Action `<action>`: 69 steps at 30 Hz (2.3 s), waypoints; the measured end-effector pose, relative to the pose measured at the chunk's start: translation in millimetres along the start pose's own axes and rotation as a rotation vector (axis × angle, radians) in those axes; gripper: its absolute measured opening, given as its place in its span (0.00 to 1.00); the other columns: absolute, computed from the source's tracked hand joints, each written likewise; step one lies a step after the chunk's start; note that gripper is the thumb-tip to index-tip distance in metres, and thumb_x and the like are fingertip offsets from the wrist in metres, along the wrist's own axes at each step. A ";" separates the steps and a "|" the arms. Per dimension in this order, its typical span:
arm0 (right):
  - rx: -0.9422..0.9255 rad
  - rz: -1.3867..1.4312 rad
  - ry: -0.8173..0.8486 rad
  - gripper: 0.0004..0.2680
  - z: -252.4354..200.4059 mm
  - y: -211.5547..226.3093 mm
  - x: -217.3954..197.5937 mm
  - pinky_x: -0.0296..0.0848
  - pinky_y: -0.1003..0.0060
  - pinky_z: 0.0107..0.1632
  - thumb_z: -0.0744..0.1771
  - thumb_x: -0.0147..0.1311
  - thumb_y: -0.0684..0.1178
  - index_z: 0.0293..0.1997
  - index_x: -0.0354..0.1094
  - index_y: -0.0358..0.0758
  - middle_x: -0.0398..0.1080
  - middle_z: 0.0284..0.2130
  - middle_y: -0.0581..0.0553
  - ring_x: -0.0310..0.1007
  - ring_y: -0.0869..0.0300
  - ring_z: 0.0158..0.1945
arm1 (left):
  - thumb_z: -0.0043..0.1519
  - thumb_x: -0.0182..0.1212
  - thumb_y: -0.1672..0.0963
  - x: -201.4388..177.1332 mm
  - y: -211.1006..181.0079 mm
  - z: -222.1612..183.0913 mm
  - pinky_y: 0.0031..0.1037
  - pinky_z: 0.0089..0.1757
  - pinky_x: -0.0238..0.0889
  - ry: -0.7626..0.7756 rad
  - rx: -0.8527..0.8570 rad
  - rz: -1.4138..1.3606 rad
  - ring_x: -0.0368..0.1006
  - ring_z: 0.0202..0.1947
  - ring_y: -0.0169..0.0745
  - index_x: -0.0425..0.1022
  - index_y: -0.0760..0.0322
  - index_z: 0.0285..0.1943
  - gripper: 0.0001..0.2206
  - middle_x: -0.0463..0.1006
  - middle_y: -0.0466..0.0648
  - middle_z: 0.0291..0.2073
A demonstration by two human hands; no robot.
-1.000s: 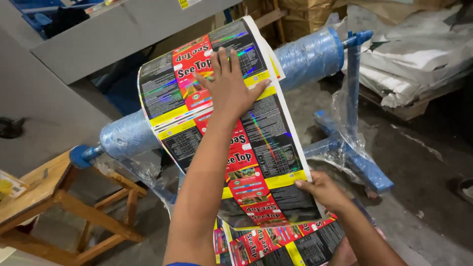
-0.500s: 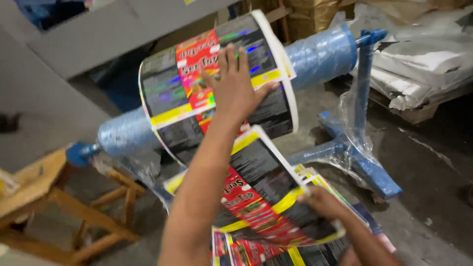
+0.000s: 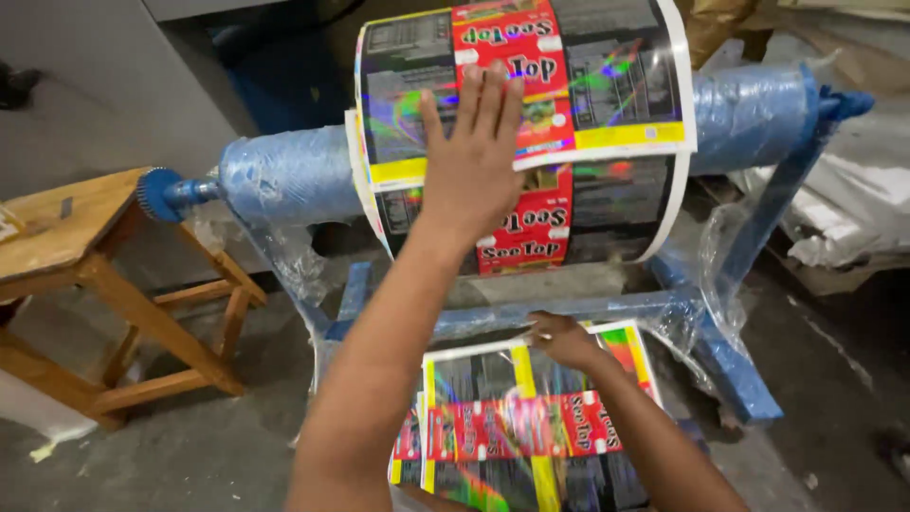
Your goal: Sorting and checking printed label sheets from a roll on an unrolling stand.
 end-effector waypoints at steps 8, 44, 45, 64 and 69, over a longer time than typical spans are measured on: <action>-0.018 2.171 -0.246 0.36 -17.0 6.0 -285.3 0.69 0.38 0.59 0.69 0.28 0.78 0.65 0.64 0.26 0.72 0.57 0.28 0.71 0.38 0.61 | 0.62 0.54 0.55 3.7 -36.8 -61.0 0.75 0.65 0.34 -0.089 -0.008 0.075 0.45 0.78 0.59 0.58 0.67 0.77 0.31 0.52 0.58 0.77; 0.409 1.626 -0.239 0.13 -41.2 -43.5 -201.4 0.75 0.59 0.45 0.66 0.63 0.46 0.53 0.73 0.32 0.76 0.38 0.44 0.74 0.59 0.39 | 0.59 0.46 0.33 -9.5 -37.8 138.1 0.77 0.61 0.40 0.621 -0.282 -0.058 0.37 0.78 0.56 0.43 0.48 0.81 0.44 0.40 0.48 0.80; 0.411 1.631 -0.243 0.13 -46.6 -40.3 -193.6 0.75 0.59 0.45 0.66 0.63 0.46 0.53 0.73 0.32 0.76 0.38 0.44 0.74 0.59 0.39 | 0.59 0.46 0.33 -11.7 -40.1 135.7 0.77 0.61 0.40 0.625 -0.277 -0.055 0.37 0.78 0.56 0.43 0.48 0.81 0.44 0.40 0.48 0.80; 0.271 1.581 -0.049 0.11 -136.8 -8.1 -239.1 0.74 0.62 0.50 0.64 0.59 0.41 0.50 0.75 0.29 0.79 0.41 0.44 0.76 0.60 0.44 | 0.55 0.54 0.34 -35.3 -22.7 118.9 0.44 0.68 0.55 0.621 -0.091 -0.126 0.56 0.74 0.55 0.55 0.62 0.78 0.47 0.57 0.57 0.75; 0.043 1.087 0.290 0.11 -23.6 -23.1 -194.1 0.74 0.65 0.49 0.65 0.61 0.50 0.48 0.74 0.36 0.79 0.38 0.54 0.74 0.66 0.43 | 0.44 0.73 0.38 -44.0 -8.8 87.8 0.41 0.67 0.53 0.508 0.123 -0.198 0.56 0.73 0.54 0.57 0.68 0.74 0.53 0.60 0.58 0.72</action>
Point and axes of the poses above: each hand's wrist, its own z-axis towards the middle knuckle, its own x-axis out of the palm, y = z × x, the point moved 5 cm from there along z, towards the middle knuckle
